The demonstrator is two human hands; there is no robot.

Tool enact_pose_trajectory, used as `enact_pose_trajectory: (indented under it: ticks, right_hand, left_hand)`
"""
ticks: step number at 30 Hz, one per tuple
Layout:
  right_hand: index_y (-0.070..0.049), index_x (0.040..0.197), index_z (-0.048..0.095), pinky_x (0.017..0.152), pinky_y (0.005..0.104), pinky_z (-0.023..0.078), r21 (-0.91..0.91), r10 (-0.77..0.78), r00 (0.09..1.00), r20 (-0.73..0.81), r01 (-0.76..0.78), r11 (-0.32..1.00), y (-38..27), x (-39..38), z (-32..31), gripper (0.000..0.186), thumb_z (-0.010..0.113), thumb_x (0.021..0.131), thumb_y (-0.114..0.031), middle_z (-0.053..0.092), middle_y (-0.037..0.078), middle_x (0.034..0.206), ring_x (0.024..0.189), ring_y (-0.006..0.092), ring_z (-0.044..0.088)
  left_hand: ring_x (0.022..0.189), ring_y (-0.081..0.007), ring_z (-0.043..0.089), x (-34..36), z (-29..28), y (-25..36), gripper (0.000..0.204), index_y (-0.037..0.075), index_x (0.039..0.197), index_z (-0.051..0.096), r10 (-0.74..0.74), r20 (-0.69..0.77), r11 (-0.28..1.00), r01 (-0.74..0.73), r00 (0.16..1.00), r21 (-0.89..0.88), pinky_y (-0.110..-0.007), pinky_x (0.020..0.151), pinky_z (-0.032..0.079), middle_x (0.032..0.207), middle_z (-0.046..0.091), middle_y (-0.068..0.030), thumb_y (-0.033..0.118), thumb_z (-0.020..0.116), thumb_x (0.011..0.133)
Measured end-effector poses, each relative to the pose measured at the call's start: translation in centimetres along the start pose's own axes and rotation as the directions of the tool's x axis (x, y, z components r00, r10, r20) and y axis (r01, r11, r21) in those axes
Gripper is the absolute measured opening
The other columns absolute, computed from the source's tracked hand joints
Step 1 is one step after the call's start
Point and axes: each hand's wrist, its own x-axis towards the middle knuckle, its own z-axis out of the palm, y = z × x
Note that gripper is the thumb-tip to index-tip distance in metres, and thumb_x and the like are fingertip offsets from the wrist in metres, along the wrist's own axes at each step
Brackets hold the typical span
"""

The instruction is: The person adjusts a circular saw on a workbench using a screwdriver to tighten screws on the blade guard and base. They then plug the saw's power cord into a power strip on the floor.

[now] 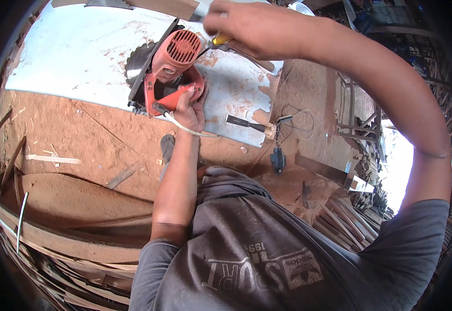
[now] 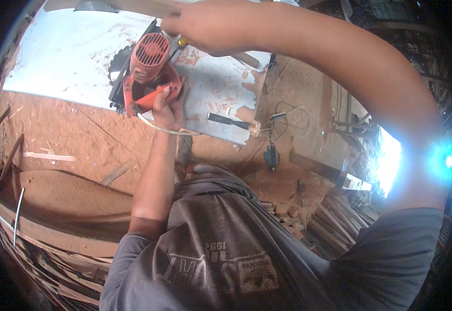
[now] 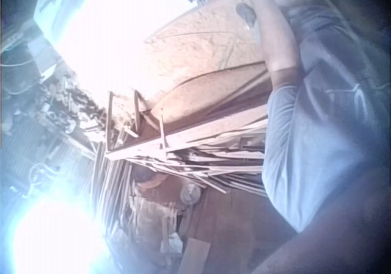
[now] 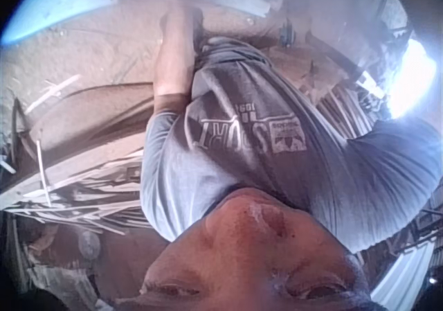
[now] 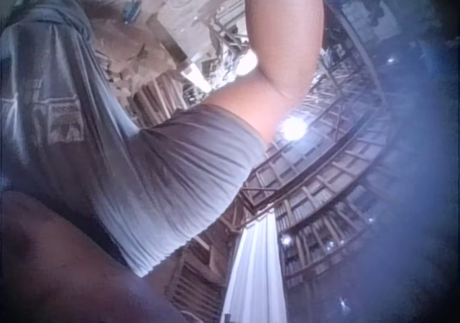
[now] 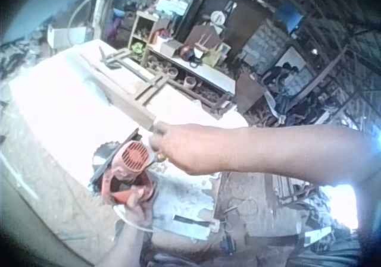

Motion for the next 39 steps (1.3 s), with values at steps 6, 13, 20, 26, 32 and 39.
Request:
enact_pose_trajectory:
  ticks: [6, 13, 20, 26, 32, 39]
  right_hand:
    - [0.003, 0.097, 0.073, 0.082, 0.052, 0.061, -0.007, 0.439, 0.89, 0.125, -0.441, 0.897, -1.5, 1.0, 0.3, 0.038, 0.059, 0.102, -0.032, 0.073, 0.033, 0.088, 0.088, 0.0422, 0.077]
    - [-0.005, 0.108, 0.066, 0.075, 0.0493, 0.057, -0.078, -0.162, 0.972, -0.168, 0.151, 0.985, -0.2, -0.2, 0.8, 0.025, 0.065, 0.104, -0.03, 0.062, 0.011, 0.079, 0.082, 0.0381, 0.069]
    - [-0.004, 0.111, 0.067, 0.073, 0.051, 0.055, 0.1, 0.589, 0.718, 0.37, -0.661, 0.743, -2.5, 2.6, -1.1, 0.03, 0.07, 0.101, -0.032, 0.064, 0.012, 0.082, 0.085, 0.0348, 0.071]
    - [-0.002, 0.126, 0.062, 0.082, 0.0475, 0.06, -0.242, -0.202, 0.978, 0.045, 0.207, 0.948, 0.8, -0.4, 0.3, 0.033, 0.069, 0.098, -0.018, 0.063, 0.015, 0.103, 0.103, 0.0352, 0.068]
    - [-0.003, 0.108, 0.078, 0.081, 0.0526, 0.059, -0.036, 0.526, 0.815, 0.244, -0.534, 0.845, -2.4, 1.5, 0.0, 0.039, 0.069, 0.102, -0.04, 0.077, 0.024, 0.088, 0.084, 0.0391, 0.077]
    - [-0.005, 0.129, 0.065, 0.084, 0.0495, 0.059, -0.367, -0.296, 0.952, 0.085, 0.306, 0.878, 0.0, 1.3, 0.3, 0.034, 0.069, 0.102, -0.025, 0.076, 0.018, 0.093, 0.092, 0.0358, 0.076]
  left_hand:
    - [0.13, -0.0344, 0.064, 0.0, -0.3, -0.1, 0.063, 0.006, 0.148, 0.05, 0.011, -0.024, 1.0, -0.011, 1.0, 0.007, -0.058, 0.12, 0.043, 0.137, 0.065, -0.0122, 0.009, 0.07, 0.088]
    - [0.127, -0.0322, 0.066, 0.3, -1.0, -0.6, 0.051, 0.005, 0.139, 0.056, 0.03, -0.051, 0.999, -0.029, 0.998, 0.014, -0.054, 0.117, 0.047, 0.131, 0.068, -0.0114, 0.011, 0.07, 0.09]
    - [0.123, -0.0314, 0.068, 0.3, -1.2, -0.7, 0.041, 0.002, 0.13, 0.061, 0.014, -0.068, 1.0, -0.014, 0.998, 0.006, -0.053, 0.115, 0.049, 0.127, 0.07, -0.0119, 0.011, 0.069, 0.091]
    - [0.125, -0.0316, 0.067, 0.6, -1.5, -0.9, 0.046, 0.003, 0.135, 0.058, 0.02, -0.071, 0.999, -0.017, 0.997, 0.036, -0.054, 0.116, 0.049, 0.128, 0.069, -0.0124, 0.01, 0.068, 0.091]
    - [0.125, -0.0319, 0.067, 0.6, -0.8, -1.0, 0.051, 0.004, 0.139, 0.055, 0.038, -0.058, 0.999, -0.038, 0.998, 0.008, -0.056, 0.116, 0.048, 0.129, 0.068, -0.0125, 0.009, 0.068, 0.09]
    - [0.122, -0.0296, 0.068, 0.3, -0.9, -0.7, 0.046, 0.006, 0.135, 0.057, 0.034, -0.068, 0.999, -0.034, 0.997, 0.009, -0.054, 0.113, 0.051, 0.125, 0.069, -0.0108, 0.007, 0.068, 0.09]
